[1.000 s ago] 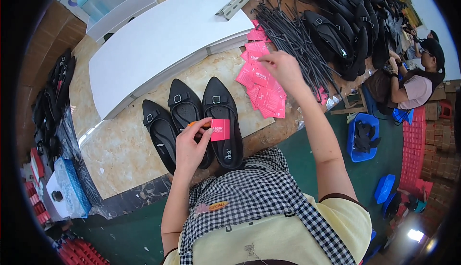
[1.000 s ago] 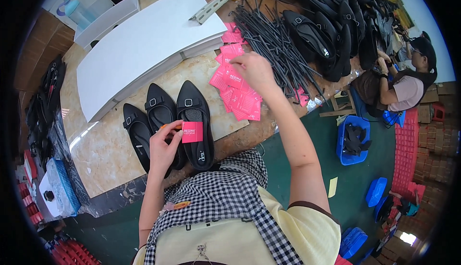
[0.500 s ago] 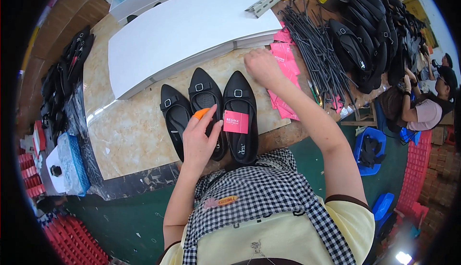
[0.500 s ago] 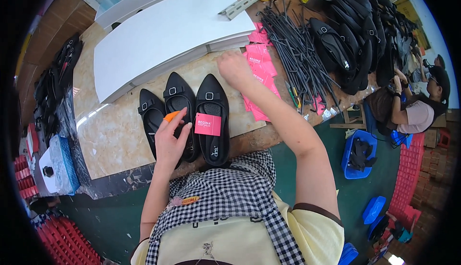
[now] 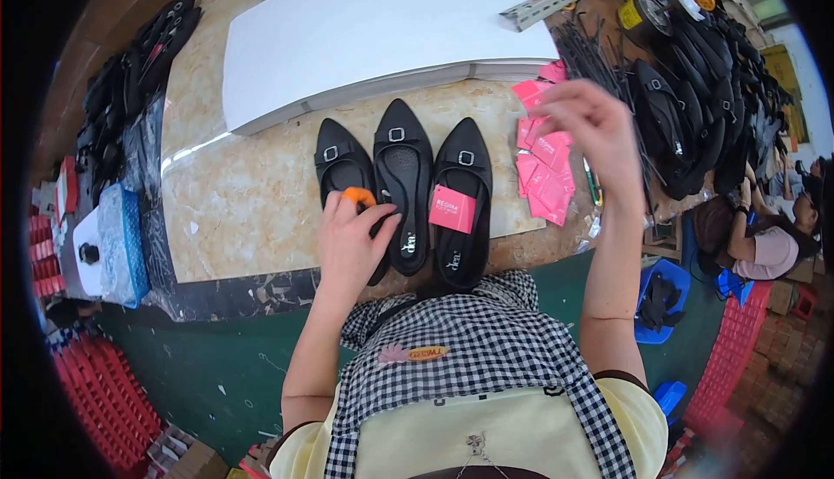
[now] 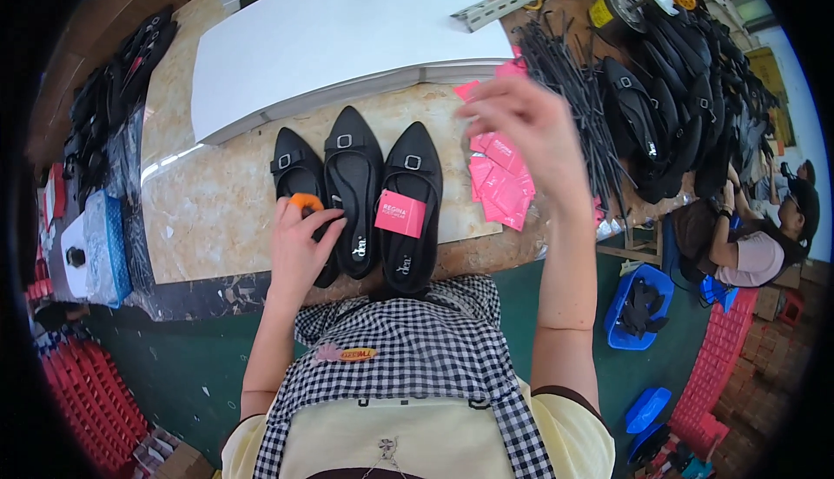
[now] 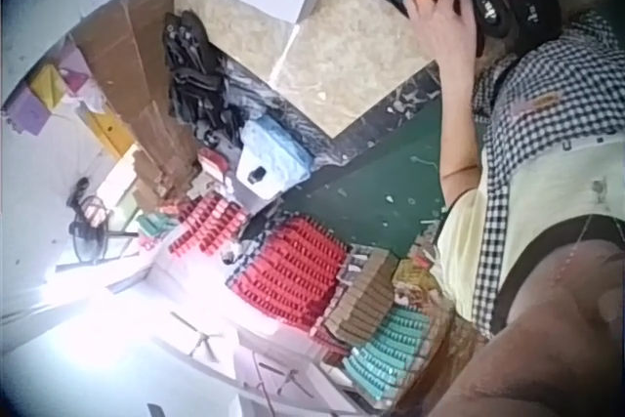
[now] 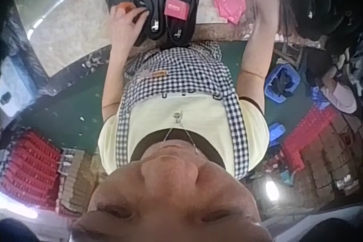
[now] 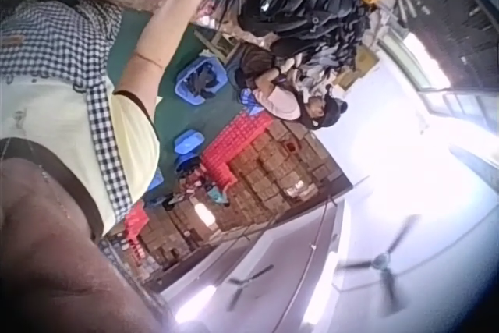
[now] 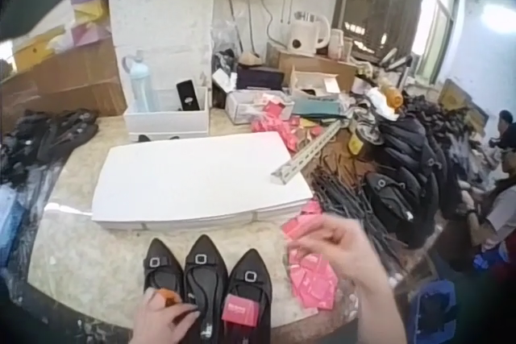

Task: Inspecting black flat shoes, applying pink labels, and wrapping them in tissue paper.

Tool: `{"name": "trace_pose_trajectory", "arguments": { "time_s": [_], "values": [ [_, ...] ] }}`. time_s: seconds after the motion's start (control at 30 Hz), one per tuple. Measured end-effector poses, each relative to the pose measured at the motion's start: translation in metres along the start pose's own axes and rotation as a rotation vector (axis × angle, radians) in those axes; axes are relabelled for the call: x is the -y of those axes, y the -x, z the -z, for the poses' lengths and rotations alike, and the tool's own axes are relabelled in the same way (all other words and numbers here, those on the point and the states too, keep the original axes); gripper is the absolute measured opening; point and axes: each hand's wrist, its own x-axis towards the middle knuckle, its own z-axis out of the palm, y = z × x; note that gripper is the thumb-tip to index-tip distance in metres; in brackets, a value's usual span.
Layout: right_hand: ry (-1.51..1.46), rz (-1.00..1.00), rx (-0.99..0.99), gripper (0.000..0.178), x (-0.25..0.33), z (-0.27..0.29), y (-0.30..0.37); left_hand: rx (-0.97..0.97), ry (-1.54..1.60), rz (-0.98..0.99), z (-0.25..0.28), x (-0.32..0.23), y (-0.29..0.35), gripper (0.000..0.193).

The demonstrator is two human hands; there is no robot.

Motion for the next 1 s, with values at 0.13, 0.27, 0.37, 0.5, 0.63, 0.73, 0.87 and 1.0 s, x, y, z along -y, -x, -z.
{"name": "trace_pose_trajectory", "arguments": {
  "time_s": [0.13,0.27,0.37,0.5,0.63,0.73,0.87,1.0],
  "values": [
    [0.462,0.307,0.313,0.011,-0.031,-0.095,-0.009,0.027,-0.140,0.007,-0.003,0.000,-0.004,0.015],
    [0.792,0.493,0.342,0.007,-0.074,-0.144,-0.018,0.067,-0.171,0.056,0.002,0.002,-0.002,0.016],
    [0.909,0.583,0.326,0.007,-0.081,-0.157,-0.021,0.060,-0.168,0.066,0.002,0.004,0.000,0.017],
    [0.978,0.620,0.381,0.008,-0.082,-0.161,-0.023,0.079,-0.165,0.103,0.002,0.005,0.001,0.017],
    [0.886,0.600,0.411,0.008,-0.081,-0.158,-0.024,0.073,-0.186,0.080,0.000,0.006,-0.002,0.018],
    [0.777,0.547,0.473,0.008,-0.079,-0.153,-0.023,0.043,-0.205,0.102,-0.004,-0.002,-0.006,0.018],
    [0.720,0.436,0.524,0.008,-0.076,-0.148,-0.021,0.071,-0.242,0.065,-0.014,-0.005,-0.019,0.017],
    [1.021,0.694,0.286,0.008,-0.077,-0.150,-0.008,0.132,-0.048,0.111,-0.015,0.009,-0.018,0.015]
  ]
}}
